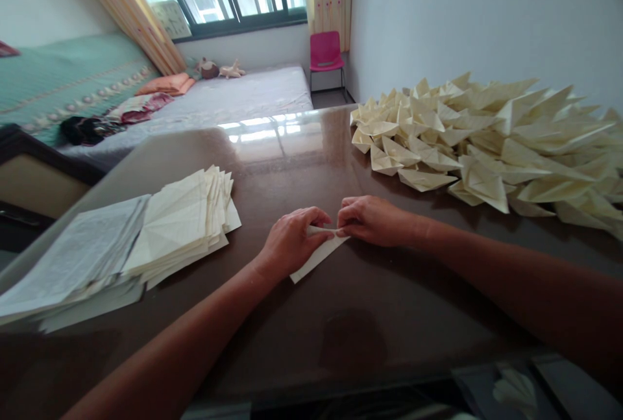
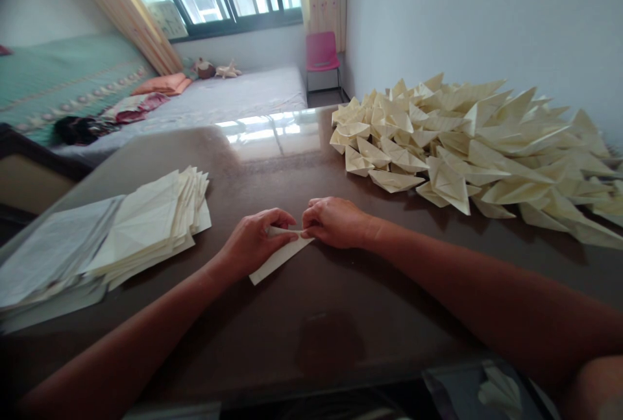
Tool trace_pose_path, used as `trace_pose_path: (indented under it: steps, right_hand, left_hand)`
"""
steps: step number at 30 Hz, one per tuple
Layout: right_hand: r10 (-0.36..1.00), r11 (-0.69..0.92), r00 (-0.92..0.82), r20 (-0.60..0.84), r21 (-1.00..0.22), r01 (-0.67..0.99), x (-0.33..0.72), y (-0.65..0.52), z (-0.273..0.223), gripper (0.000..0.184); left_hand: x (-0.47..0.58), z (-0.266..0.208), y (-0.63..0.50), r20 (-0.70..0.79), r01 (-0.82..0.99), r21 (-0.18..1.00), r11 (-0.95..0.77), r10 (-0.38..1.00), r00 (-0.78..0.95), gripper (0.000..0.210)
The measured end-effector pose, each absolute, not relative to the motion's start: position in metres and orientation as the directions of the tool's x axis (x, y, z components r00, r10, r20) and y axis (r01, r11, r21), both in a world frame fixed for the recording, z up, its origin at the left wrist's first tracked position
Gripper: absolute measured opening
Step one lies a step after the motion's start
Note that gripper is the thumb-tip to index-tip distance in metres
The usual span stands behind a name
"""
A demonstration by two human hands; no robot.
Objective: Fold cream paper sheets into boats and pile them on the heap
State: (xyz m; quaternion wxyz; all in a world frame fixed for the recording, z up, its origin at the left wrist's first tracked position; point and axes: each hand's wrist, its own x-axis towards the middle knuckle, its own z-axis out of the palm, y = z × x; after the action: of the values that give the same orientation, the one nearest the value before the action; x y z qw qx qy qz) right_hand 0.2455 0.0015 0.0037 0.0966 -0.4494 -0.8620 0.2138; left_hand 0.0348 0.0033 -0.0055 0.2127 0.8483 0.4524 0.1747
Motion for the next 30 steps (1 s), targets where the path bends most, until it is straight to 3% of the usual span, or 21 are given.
trace_pose_path:
  steps: [5,10,15,19,24,27,30]
  right_hand:
    - [0.903,0.357,-0.417,-0.100,-0.365,0.860,0.251,0.009,0.004,0.021]
    - [0.884,0.356,-0.408,-0.227,-0.238,0.904,0.259,0.016,0.014,0.031]
    - [0.817,0.452,-0.469,-0.336,-0.132,0.882,0.261,0.006,0.024,0.036]
    - [0.853,0.459,-0.459,-0.248,-0.063,0.886,0.263,0.001,0.027,0.037]
    - [0.859,0.509,-0.505,0.089,-0.260,0.821,0.253,0.011,0.030,0.022]
    - [0.819,0.566,-0.559,0.132,-0.348,0.747,0.238,0.019,0.023,0.017]
    - [0.775,0.616,-0.620,0.124,-0.370,0.695,0.223,0.030,0.010,0.026]
  left_hand:
    - [0.029,0.002,0.001,0.362,0.734,0.255,-0.629,0.766,0.531,0.023]
    - [0.031,-0.004,-0.016,0.228,0.645,0.052,-0.763,0.638,0.736,0.028]
    - [0.039,-0.016,-0.029,0.204,0.614,-0.122,-0.780,0.586,0.784,0.032]
    - [0.040,-0.021,-0.035,0.212,0.626,-0.186,-0.757,0.591,0.778,0.034]
    - [0.040,-0.025,-0.039,0.204,0.632,-0.170,-0.756,0.600,0.773,0.041]
    - [0.040,-0.026,-0.040,0.198,0.644,-0.137,-0.752,0.617,0.762,0.047]
    - [0.039,-0.025,-0.042,0.192,0.654,-0.114,-0.748,0.629,0.753,0.048]
